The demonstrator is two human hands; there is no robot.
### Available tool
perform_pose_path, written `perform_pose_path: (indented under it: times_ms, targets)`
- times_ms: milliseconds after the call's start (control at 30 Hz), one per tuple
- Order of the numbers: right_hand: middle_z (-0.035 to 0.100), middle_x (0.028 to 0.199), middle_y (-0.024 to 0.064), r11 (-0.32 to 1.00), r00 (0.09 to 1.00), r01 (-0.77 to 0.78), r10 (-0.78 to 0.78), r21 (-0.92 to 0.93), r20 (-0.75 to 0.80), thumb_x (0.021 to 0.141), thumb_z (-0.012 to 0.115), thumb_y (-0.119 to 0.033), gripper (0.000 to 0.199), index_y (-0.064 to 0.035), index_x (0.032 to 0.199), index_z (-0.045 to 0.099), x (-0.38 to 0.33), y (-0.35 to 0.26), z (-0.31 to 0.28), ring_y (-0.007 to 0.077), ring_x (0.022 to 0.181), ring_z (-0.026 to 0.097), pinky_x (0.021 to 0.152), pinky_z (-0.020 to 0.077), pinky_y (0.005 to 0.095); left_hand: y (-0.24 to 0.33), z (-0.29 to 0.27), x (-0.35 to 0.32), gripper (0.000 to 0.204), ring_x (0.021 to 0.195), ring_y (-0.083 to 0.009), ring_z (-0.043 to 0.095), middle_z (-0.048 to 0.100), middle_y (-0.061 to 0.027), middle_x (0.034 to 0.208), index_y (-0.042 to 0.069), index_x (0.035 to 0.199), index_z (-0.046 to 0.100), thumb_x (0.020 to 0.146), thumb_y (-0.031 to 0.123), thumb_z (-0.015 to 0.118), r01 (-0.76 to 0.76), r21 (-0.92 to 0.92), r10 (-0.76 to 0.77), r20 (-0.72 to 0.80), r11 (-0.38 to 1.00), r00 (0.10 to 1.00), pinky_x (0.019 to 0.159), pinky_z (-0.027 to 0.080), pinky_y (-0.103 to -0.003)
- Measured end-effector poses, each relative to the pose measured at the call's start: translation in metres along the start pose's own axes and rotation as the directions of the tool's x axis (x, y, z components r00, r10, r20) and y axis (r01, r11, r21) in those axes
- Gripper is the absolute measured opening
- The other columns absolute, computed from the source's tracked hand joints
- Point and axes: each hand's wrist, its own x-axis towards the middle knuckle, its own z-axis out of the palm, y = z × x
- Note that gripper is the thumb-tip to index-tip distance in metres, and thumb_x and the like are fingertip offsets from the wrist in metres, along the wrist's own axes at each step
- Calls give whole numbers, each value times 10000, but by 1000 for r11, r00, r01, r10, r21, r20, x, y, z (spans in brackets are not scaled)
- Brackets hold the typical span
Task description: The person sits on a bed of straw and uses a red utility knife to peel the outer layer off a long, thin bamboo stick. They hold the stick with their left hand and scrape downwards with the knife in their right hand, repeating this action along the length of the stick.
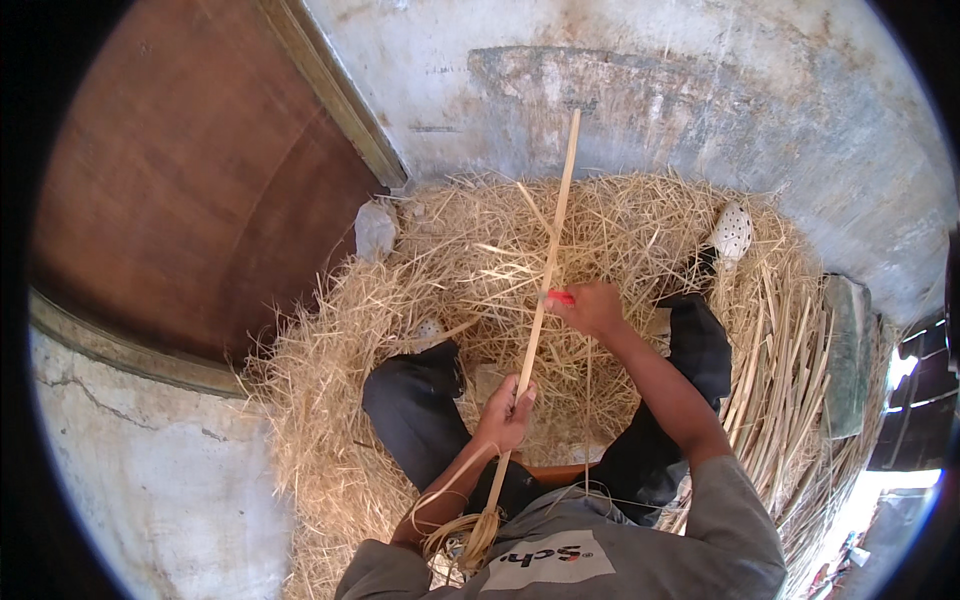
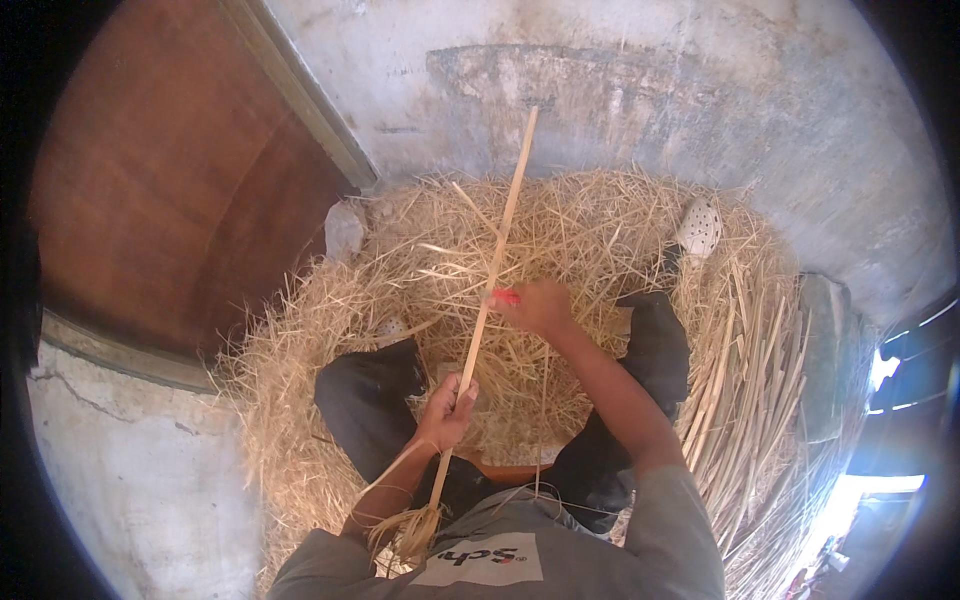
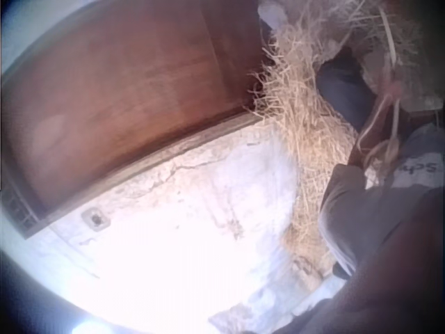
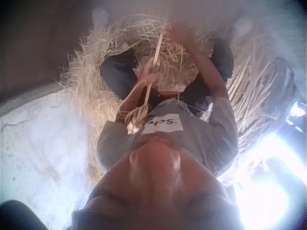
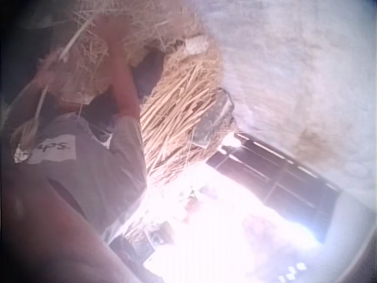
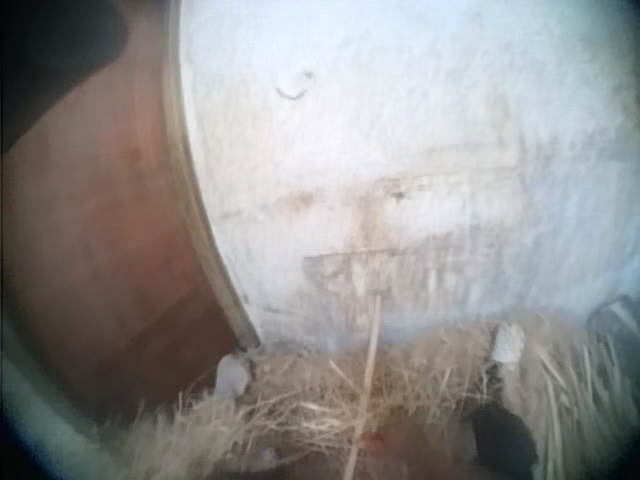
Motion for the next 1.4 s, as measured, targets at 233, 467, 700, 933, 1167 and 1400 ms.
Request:
perform_pose_path:
  times_ms: [233, 467, 700, 933, 1167, 1400]
  targets:
    - [540, 484, 78, 899, 897, 437, -433, 31, -90, 686, 598, -755, 657, -111, 560, 582, -40, -40, 3, 277, 432, 548, 453, 429, 377, 4, -4, 0, 133, 573, -18, 361, 391, 65, 700, 70, 1069, 470, 998, 183, 481, -68, -172, 61, -41, 983, 997, 496, 307, -200]
    - [510, 457, 88, 947, 929, 309, -279, 92, -245, 684, 611, -749, 667, -96, 549, 585, -10, -17, -6, 279, 423, 549, 449, 442, 384, 12, -4, 6, 133, 571, -19, 346, 389, 67, 709, 67, 1077, 470, 997, 173, 480, -61, -122, 62, 3, 991, 998, 492, 294, -199]
    - [551, 489, 123, 970, 956, 225, -238, -90, -175, 728, 606, -701, 633, -81, 616, 669, -6, 4, -11, 294, 460, 578, 455, 461, 404, 12, 0, 4, 134, 578, -16, 339, 397, 66, 714, 64, 1085, 468, 995, 162, 480, -13, -118, 18, 47, 993, 999, 496, 293, -202]
    - [539, 499, 140, 998, 938, 8, -27, -57, -345, 779, 613, -631, 591, -64, 612, 616, 14, 36, -8, 325, 462, 562, 449, 440, 429, 3, 4, -7, 142, 602, -17, 375, 400, 68, 735, 76, 1099, 465, 992, 168, 480, -56, -33, 59, 92, 998, 994, 508, 310, -200]
    - [559, 535, 172, 948, 943, -289, 305, 131, -130, 811, 570, -633, 633, -38, 601, 621, 17, 25, -6, 352, 523, 588, 488, 452, 452, -5, 3, -3, 143, 581, -17, 374, 406, 67, 717, 76, 1092, 477, 987, 173, 491, -82, -28, 83, 46, 996, 995, 498, 312, -205]
    - [561, 539, 170, 981, 973, 142, -163, 133, 166, 801, 479, -735, 725, -49, 606, 612, -29, -29, -17, 376, 542, 590, 493, 442, 464, 22, 5, 6, 155, 582, -14, 380, 416, 68, 710, 54, 1083, 507, 986, 175, 498, -33, -130, 20, -103, 991, 995, 505, 328, -198]
